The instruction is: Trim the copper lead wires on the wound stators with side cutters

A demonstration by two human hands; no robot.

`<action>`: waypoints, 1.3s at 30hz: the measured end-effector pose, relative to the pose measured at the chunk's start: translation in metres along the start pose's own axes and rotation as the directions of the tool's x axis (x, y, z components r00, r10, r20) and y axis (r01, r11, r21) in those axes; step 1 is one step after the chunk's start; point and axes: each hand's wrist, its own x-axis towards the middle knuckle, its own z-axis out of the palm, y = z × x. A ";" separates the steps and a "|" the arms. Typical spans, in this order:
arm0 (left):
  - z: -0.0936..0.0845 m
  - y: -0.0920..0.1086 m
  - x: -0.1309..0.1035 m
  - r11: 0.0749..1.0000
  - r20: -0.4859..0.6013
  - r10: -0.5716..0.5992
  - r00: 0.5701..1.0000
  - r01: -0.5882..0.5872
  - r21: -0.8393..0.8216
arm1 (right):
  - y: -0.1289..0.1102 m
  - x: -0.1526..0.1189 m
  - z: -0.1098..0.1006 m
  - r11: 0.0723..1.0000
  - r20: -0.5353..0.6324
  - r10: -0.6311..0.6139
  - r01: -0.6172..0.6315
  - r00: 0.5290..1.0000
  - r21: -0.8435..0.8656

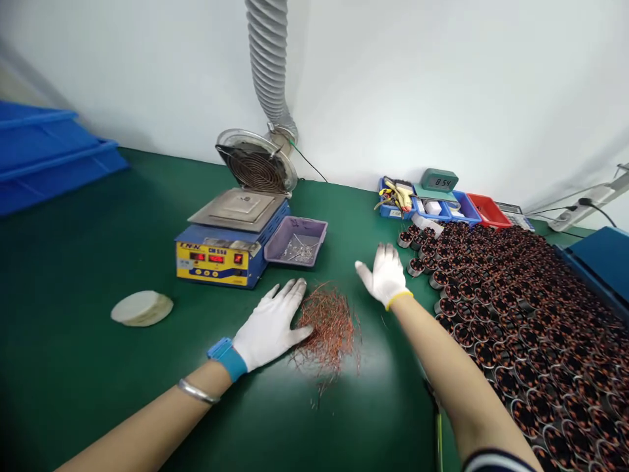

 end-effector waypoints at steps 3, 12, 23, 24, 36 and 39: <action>0.005 -0.004 0.002 0.999 -0.073 0.031 0.997 -0.033 -0.017 | 0.003 0.071 0.009 0.989 -0.061 0.148 -0.148 0.987 0.004; 0.010 -0.012 0.006 0.998 -0.113 0.056 0.992 -0.060 -0.030 | 0.002 0.123 0.030 0.932 -0.055 0.363 -0.363 0.930 -0.005; 0.014 -0.020 0.005 0.994 -0.172 0.099 0.980 -0.104 -0.019 | 0.008 0.097 0.007 0.993 0.102 -0.118 0.115 0.988 0.032; 0.015 -0.021 0.004 0.995 -0.163 0.093 0.982 -0.097 -0.016 | 0.010 0.107 0.007 0.994 0.087 -0.109 0.107 0.990 0.031; 0.006 -0.020 0.005 0.999 -0.073 0.033 0.997 -0.031 0.021 | -0.032 0.219 0.038 0.995 -0.020 0.086 -0.084 0.996 0.062; 0.016 -0.028 0.005 0.997 -0.049 0.066 0.997 -0.064 0.032 | -0.043 0.273 0.048 0.958 -0.054 0.280 -0.276 0.959 0.072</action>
